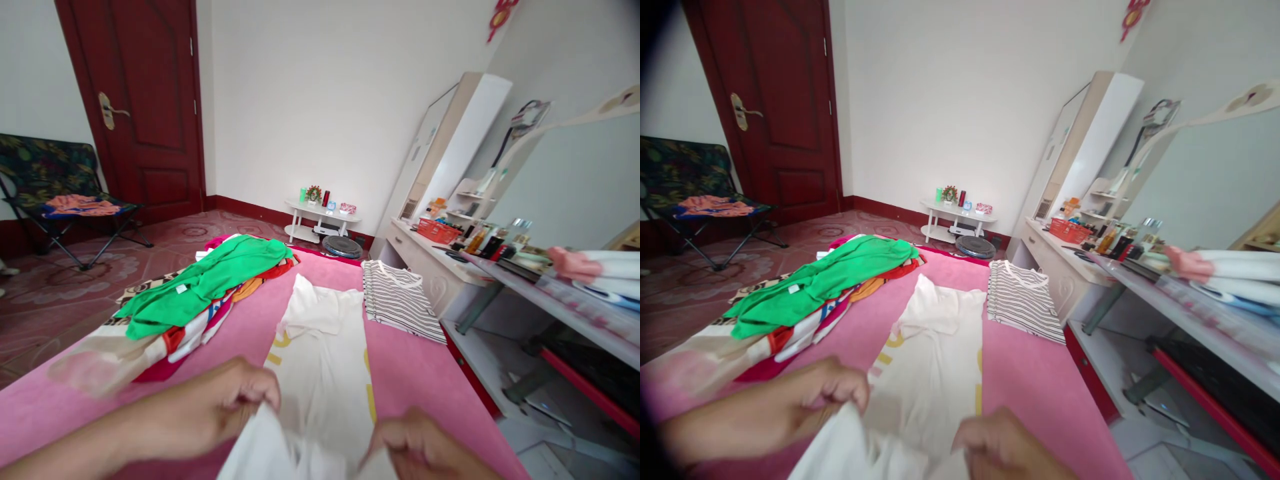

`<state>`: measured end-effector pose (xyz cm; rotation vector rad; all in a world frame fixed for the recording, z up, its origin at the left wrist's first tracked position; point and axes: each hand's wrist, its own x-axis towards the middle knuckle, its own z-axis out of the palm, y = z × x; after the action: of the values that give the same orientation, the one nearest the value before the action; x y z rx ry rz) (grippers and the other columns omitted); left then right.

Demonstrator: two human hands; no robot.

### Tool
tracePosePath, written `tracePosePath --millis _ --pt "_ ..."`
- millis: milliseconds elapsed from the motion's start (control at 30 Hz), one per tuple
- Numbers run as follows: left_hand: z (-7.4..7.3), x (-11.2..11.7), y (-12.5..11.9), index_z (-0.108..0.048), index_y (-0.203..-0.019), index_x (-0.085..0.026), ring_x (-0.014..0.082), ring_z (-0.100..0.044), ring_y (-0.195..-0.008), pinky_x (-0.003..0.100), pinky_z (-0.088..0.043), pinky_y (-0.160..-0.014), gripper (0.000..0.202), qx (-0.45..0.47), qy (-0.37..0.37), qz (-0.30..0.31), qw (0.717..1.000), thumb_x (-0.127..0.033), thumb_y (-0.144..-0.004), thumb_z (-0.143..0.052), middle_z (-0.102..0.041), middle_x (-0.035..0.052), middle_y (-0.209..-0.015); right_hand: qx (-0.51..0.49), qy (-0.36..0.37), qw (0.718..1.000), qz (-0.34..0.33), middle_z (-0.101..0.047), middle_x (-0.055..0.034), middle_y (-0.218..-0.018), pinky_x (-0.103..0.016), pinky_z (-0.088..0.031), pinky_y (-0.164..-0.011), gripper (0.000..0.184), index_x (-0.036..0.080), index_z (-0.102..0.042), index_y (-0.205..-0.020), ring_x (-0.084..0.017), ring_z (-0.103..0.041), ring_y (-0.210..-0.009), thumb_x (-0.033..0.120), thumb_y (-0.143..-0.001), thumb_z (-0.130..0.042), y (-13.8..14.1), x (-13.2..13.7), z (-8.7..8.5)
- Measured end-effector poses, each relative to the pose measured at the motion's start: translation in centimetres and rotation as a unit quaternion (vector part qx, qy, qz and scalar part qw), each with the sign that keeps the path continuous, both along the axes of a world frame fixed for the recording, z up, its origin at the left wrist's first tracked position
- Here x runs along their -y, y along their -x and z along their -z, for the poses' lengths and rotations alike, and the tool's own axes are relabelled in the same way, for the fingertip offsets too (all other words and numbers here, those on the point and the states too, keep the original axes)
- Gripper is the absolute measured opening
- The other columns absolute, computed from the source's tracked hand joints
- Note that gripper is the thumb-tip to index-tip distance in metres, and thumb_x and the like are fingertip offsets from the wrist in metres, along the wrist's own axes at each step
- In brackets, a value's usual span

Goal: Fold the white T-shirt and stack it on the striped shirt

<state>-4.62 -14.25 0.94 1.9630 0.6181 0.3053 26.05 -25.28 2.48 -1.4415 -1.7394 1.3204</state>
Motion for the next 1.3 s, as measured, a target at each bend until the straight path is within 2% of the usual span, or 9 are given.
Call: tracePosePath --millis 100,233,333,433,533,700,833,900,1300 --pt "0.6 -6.4 -3.9 -0.058 -0.08 -0.016 0.0124 -0.056 -0.061 0.02 -0.04 -0.056 0.027 0.112 0.084 -0.138 0.981 -0.044 -0.081 -0.056 -0.061 -0.0005 -0.069 -0.125 -0.012 0.976 0.177 -0.067 -0.0016 -0.068 -0.025 -0.049 -0.059 0.025 0.019 -0.067 -0.077 -0.017 -0.063 -0.063 0.043 -0.075 -0.061 -1.5 -6.9 0.5" --pt "5.3 -13.1 -7.9 -0.054 -0.095 -0.017 0.0138 -0.055 -0.054 0.022 -0.039 -0.049 0.025 0.106 0.065 -0.353 0.927 -0.035 -0.078 -0.055 -0.058 -0.0022 -0.063 -0.137 -0.087 0.92 0.357 -0.066 -0.0024 -0.065 -0.029 -0.049 -0.052 0.028 0.019 -0.061 -0.084 -0.02 -0.063 -0.059 0.043 -0.071 -0.062 -3.8 -14.1 6.3" --pt "9.5 -15.0 -8.9 -0.054 -0.105 -0.016 0.0156 -0.058 -0.062 0.024 -0.043 -0.056 0.034 0.103 0.008 -0.38 0.919 -0.031 -0.075 -0.058 -0.059 -0.0019 -0.066 -0.094 -0.161 0.909 0.374 -0.071 -0.0068 -0.082 -0.036 -0.054 -0.063 0.043 0.018 -0.058 -0.106 -0.025 -0.067 -0.073 0.043 -0.071 -0.062 -4.9 -15.9 10.8" --pt "11.7 -15.3 -8.8 -0.054 -0.117 -0.018 0.0139 -0.056 -0.064 0.024 -0.043 -0.06 0.045 0.108 -0.086 -0.346 0.928 -0.035 -0.075 -0.06 -0.058 -0.0034 -0.071 -0.015 -0.234 0.911 0.34 -0.067 -0.0096 -0.111 -0.042 -0.049 -0.09 0.045 0.019 -0.057 -0.113 -0.026 -0.062 -0.104 0.04 -0.073 -0.061 -5.2 -16.2 12.8" --pt "11.9 -15.5 -9.0 -0.058 -0.117 -0.02 0.0125 -0.053 -0.061 0.023 -0.041 -0.059 0.044 0.082 -0.119 -0.333 0.932 -0.038 -0.077 -0.059 -0.056 -0.0035 -0.071 0.032 -0.247 0.913 0.324 -0.062 -0.0091 -0.121 -0.044 -0.039 -0.103 0.039 0.02 -0.061 -0.111 -0.026 -0.055 -0.116 0.036 -0.075 -0.059 -5.3 -16.4 13.1" --pt "9.8 -16.6 -10.5 -0.064 -0.114 -0.024 0.015 -0.055 -0.066 0.026 -0.042 -0.064 0.038 -0.02 -0.18 -0.331 0.926 -0.036 -0.079 -0.058 -0.06 -0.0003 -0.079 0.082 -0.266 0.907 0.317 -0.062 -0.0088 -0.118 -0.041 -0.042 -0.1 0.036 0.02 -0.062 -0.111 -0.024 -0.056 -0.112 0.032 -0.078 -0.054 -5.5 -16.9 13.2" --pt "7.6 -17.8 -12.4 -0.065 -0.111 -0.025 0.021 -0.055 -0.1 0.029 -0.043 -0.084 0.035 -0.084 -0.322 -0.341 0.879 -0.027 -0.076 -0.062 -0.057 0.0055 -0.114 0.179 -0.282 0.88 0.338 -0.061 -0.0082 -0.111 -0.039 -0.048 -0.088 0.036 0.021 -0.06 -0.111 -0.024 -0.059 -0.098 0.031 -0.077 -0.051 -6.0 -17.9 12.4" --pt "7.2 -18.5 -13.3 -0.066 -0.11 -0.023 0.0226 -0.052 -0.106 0.031 -0.04 -0.091 0.033 -0.104 -0.375 -0.337 0.857 -0.026 -0.077 -0.062 -0.058 0.0071 -0.115 0.23 -0.263 0.867 0.355 -0.061 -0.0074 -0.109 -0.037 -0.049 -0.08 0.035 0.022 -0.06 -0.109 -0.023 -0.06 -0.091 0.033 -0.077 -0.05 -6.1 -18.6 12.0" --pt "9.2 -20.3 -13.8 -0.068 -0.089 -0.024 0.0192 -0.06 -0.087 0.026 -0.043 -0.07 0.02 -0.209 -0.359 -0.347 0.841 -0.025 -0.084 -0.049 -0.067 0.0044 -0.095 0.324 -0.243 0.834 0.374 -0.055 -0.0009 -0.103 -0.026 -0.038 -0.059 0.021 0.026 -0.06 -0.097 -0.016 -0.056 -0.081 0.037 -0.083 -0.048 -5.1 -18.5 11.6"
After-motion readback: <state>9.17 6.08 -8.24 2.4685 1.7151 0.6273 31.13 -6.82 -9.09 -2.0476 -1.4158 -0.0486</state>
